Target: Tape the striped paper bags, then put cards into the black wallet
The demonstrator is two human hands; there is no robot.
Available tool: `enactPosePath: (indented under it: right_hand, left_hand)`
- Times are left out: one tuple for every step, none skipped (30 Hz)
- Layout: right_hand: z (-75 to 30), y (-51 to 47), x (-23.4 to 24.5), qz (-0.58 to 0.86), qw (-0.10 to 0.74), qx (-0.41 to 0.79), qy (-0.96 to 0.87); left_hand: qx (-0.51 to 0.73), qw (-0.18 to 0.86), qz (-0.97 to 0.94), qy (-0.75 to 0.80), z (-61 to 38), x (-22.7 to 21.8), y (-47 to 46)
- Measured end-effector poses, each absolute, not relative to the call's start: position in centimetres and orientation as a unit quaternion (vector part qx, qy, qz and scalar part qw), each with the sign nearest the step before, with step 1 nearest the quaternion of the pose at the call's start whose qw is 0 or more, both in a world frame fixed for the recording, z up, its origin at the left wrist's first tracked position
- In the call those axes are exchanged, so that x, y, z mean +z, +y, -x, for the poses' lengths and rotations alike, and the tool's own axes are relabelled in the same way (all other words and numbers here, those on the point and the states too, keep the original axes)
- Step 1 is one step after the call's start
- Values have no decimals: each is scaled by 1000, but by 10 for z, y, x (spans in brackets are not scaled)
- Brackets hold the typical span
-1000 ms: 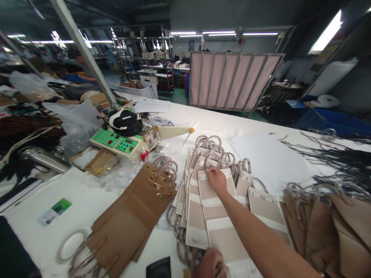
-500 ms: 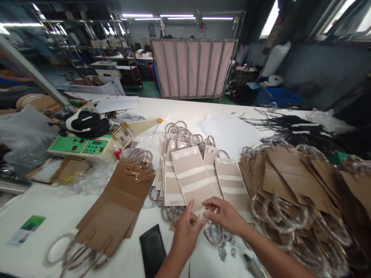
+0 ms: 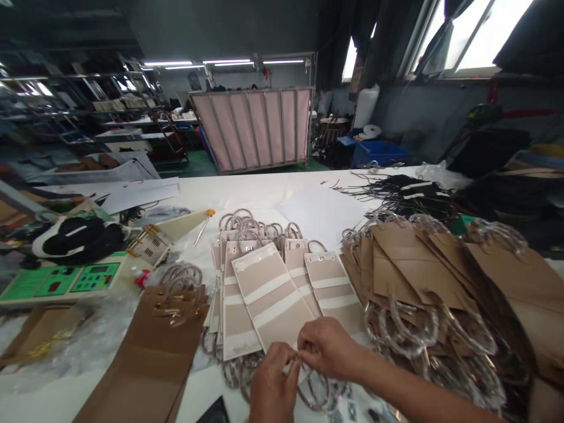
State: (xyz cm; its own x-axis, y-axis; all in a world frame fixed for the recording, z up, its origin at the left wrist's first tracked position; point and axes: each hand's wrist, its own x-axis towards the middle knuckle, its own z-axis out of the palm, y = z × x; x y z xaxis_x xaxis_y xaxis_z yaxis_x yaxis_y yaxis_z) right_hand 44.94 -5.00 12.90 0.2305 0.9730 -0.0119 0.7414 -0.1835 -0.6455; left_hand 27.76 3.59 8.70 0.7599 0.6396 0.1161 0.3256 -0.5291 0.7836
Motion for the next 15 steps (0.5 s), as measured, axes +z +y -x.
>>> enactPosePath:
  right_hand:
    - [-450, -48, 124, 740, 262, 214, -581]
    - [-450, -47, 118, 743, 257, 210, -581]
    - [-450, -45, 111, 746, 253, 206, -580]
    - [-450, -43, 103, 748, 252, 204, -579]
    - [-452, -41, 94, 752, 255, 201, -574]
    - [-455, -38, 85, 758, 263, 199, -562]
    - [-462, -34, 76, 769, 281, 199, -538]
    - [-472, -30, 66, 783, 309, 204, -499]
    - [-487, -26, 57, 797, 352, 220, -439]
    - [-507, -21, 48, 806, 402, 239, -362]
    - [-530, -17, 40, 807, 451, 259, -280]
    - [-556, -12, 31, 799, 497, 278, -192]
    - [-584, -8, 23, 799, 516, 276, -137]
    - [-612, -4, 15, 803, 523, 267, -102]
    - [-638, 1, 6, 808, 525, 256, -74]
  left_hand:
    - [204, 386, -854, 282, -281, 81, 38]
    - [203, 376, -859, 282, -283, 75, 40]
    - [201, 366, -864, 283, -286, 68, 42]
    - [202, 355, -867, 286, -289, 61, 44]
    - [206, 347, -868, 289, -291, 54, 45]
    - [212, 346, -867, 290, -294, 47, 46]
    - [217, 351, -864, 288, -296, 40, 46]
    - [218, 364, -860, 285, -298, 33, 47]
    - [215, 381, -853, 283, -299, 27, 47]
    - [207, 402, -845, 286, -300, 21, 49]
    - [196, 422, -835, 294, -301, 16, 51]
    - [184, 441, -823, 309, -301, 11, 54]
    - [173, 457, -809, 327, -301, 6, 58]
    - [166, 470, -795, 346, -301, 2, 63]
    - [160, 480, -782, 364, -301, -3, 68]
